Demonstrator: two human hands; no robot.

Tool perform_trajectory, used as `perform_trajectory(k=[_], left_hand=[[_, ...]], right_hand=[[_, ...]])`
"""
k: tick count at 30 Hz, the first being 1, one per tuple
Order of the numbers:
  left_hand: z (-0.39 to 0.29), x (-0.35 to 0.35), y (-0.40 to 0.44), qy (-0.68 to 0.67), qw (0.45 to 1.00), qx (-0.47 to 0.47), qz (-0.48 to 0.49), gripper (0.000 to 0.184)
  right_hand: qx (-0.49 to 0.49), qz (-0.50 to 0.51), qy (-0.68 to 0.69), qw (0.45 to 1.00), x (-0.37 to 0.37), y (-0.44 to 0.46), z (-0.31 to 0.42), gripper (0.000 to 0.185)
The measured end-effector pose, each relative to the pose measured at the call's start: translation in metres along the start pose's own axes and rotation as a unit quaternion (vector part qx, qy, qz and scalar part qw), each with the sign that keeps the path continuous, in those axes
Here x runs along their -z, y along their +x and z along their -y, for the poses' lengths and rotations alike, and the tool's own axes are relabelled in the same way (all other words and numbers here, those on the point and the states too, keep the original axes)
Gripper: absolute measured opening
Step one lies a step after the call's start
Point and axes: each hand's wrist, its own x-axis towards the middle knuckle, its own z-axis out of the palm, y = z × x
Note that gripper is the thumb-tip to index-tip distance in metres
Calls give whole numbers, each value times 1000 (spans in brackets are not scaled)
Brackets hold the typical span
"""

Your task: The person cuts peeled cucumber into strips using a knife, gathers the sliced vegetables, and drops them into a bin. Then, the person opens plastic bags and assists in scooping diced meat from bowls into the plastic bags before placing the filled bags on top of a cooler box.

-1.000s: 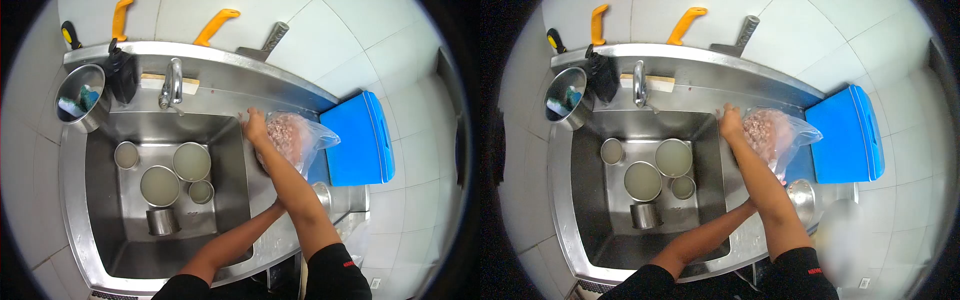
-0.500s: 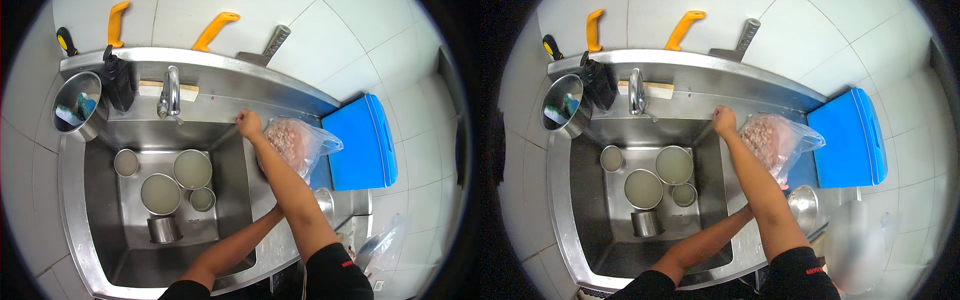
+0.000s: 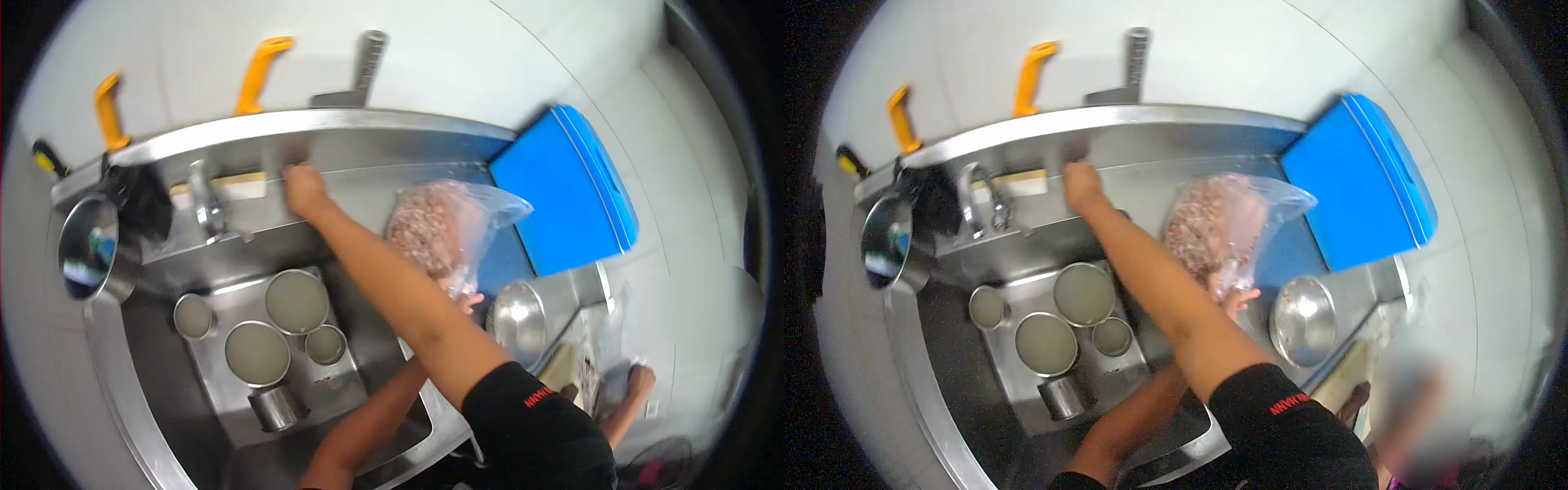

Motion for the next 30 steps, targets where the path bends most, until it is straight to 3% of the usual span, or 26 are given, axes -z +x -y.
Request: perform_trajectory(k=[2,5,7,8,11,12,13,14,15,17,18,21,24,26,28,29,30], left_hand=[[-24,6,3,19,996,84,-38,40],[-14,15,11,-34,990,136,34,46],[27,24,17,-88,973,198,74,50],[31,27,12,-85,975,182,99,51],[24,47,4,-60,979,101,167,54],[25,56,4,152,978,56,133,49],[22,51,9,352,931,-10,92,44],[-2,37,18,127,984,126,-9,43],[-29,25,26,-101,953,266,-107,42],[-35,29,37,-89,945,292,-121,37],[-37,27,41,-86,946,293,-108,37],[-42,31,43,-19,954,273,-122,32],[-48,29,45,13,949,287,-128,27],[-46,22,47,33,952,285,-104,24],[-48,38,45,83,961,257,-64,21],[-43,39,43,113,966,229,-40,21],[-39,42,41,118,966,224,-42,26]], right_hand=[[-21,-8,15,1000,1,2,3,19],[-64,10,70,995,3,3,7,17],[-116,-51,148,981,9,0,8,13],[-70,-6,115,991,18,0,-2,10],[-131,-27,118,984,134,-43,-14,15],[-126,-34,143,981,180,-70,-27,14],[-115,-45,161,979,226,-105,-44,14],[-122,-128,166,970,255,-143,-69,10],[-125,-210,170,955,276,-188,-93,7],[-226,-260,178,922,311,-276,-128,7],[-331,-225,172,900,328,-314,-137,6],[-431,-212,135,867,292,-398,-186,5],[-435,-156,115,879,228,-445,-239,12],[-547,-25,44,836,221,-448,-246,19],[-498,-84,62,861,221,-452,-252,17],[-473,-167,97,860,224,-445,-249,14],[-452,-170,108,869,233,-430,-246,13]])
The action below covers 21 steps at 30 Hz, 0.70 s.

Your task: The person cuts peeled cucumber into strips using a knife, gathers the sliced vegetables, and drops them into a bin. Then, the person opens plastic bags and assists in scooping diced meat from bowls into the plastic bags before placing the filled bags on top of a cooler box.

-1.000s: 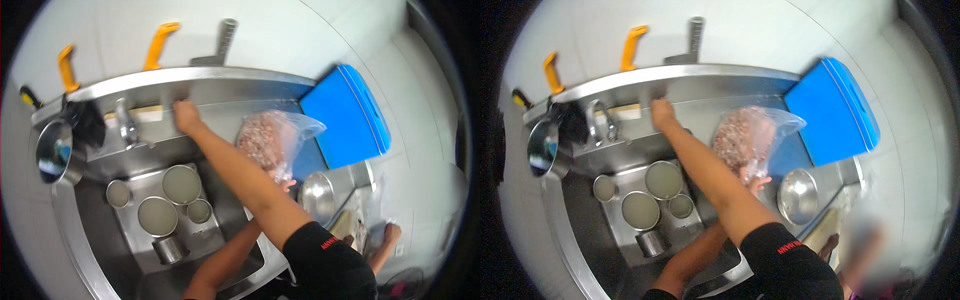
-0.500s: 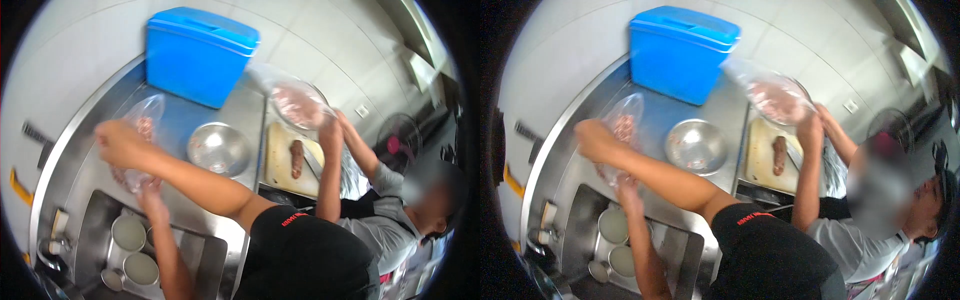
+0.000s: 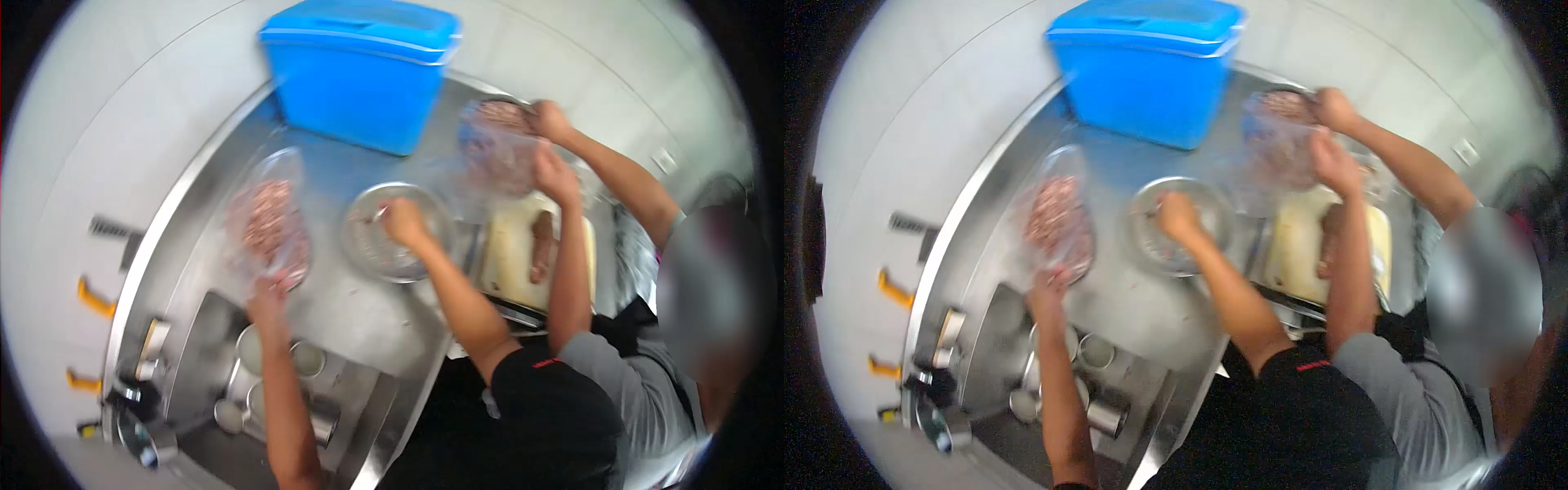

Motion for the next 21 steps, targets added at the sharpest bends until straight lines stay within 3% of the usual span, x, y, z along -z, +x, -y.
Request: perform_trajectory(k=[3,5,7,10,11,12,13,14,15,18,20,21], left_hand=[[-11,-11,-2,-57,997,46,-29,32],[-16,-12,-3,-61,997,45,-30,27],[-18,-13,-2,-59,997,52,-20,24],[-22,-10,-6,-37,998,32,-30,22],[-26,-6,-6,-29,999,23,-40,24],[-34,-1,-5,-22,998,11,-50,29],[-44,5,-2,-21,998,7,-55,29],[-59,12,3,21,997,-42,-69,29],[-78,18,8,64,990,-92,-80,30],[-168,15,16,154,963,-194,-104,36],[-232,1,10,168,956,-226,-85,38],[-255,-5,7,171,956,-230,-60,40]], right_hand=[[77,17,68,995,-8,41,62,16],[223,-82,88,967,-17,65,107,24],[355,-234,29,905,-38,95,138,30],[321,-278,-138,895,-78,141,142,28],[266,-122,-47,955,-84,164,143,24],[203,37,47,977,-81,175,152,22],[208,38,50,976,-79,183,159,22],[120,70,157,978,-64,183,175,20],[29,99,261,960,-46,183,191,21],[-22,130,334,933,10,183,229,22],[-27,209,543,813,59,170,248,23],[-26,203,544,814,73,162,254,23]])
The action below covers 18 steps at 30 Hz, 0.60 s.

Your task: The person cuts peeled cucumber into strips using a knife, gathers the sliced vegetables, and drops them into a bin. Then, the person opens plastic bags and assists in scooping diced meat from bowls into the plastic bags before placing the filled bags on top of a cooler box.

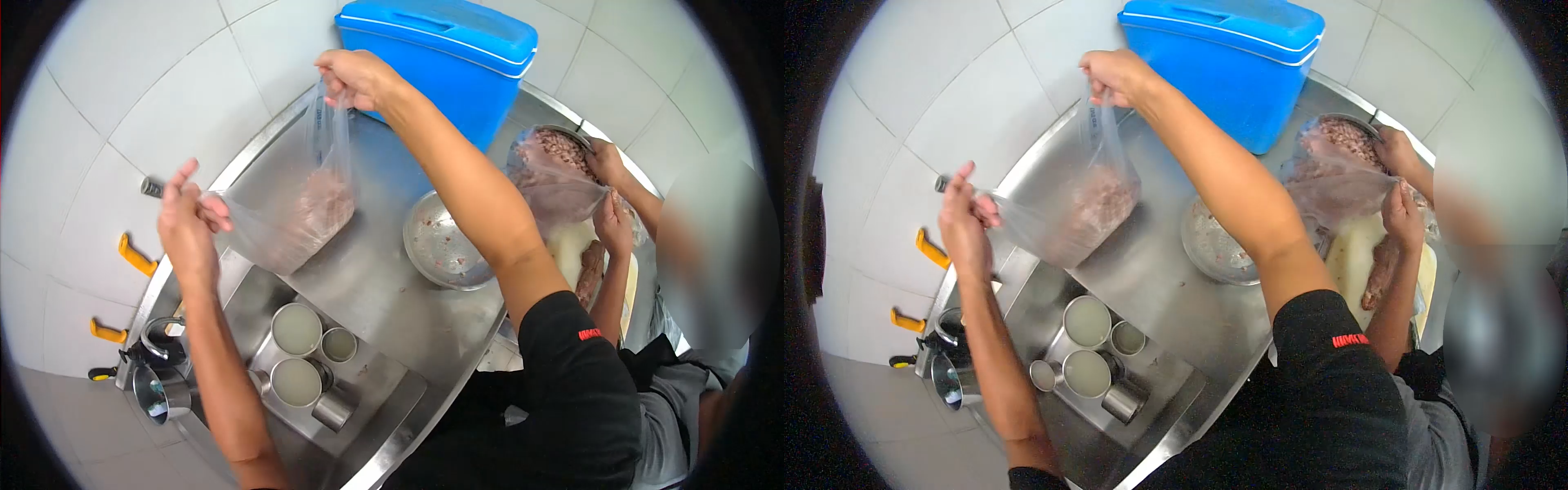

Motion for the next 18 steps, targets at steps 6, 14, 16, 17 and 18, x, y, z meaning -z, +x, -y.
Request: perform_trajectory(k=[6,14,16,17,18], left_hand=[[-56,-27,28,-15,994,-107,-17,40],[-106,-70,33,-55,973,-194,113,40],[-110,-73,24,-94,972,-192,101,40],[-116,-75,15,-120,969,-191,97,42],[-120,-75,11,-118,970,-190,94,42]], right_hand=[[102,49,-63,992,-13,-65,51,24],[251,121,-273,921,-46,-144,43,31],[224,104,-225,943,-50,-151,41,27],[232,55,-213,948,-51,-156,42,23],[234,3,-199,952,-51,-156,44,22]])
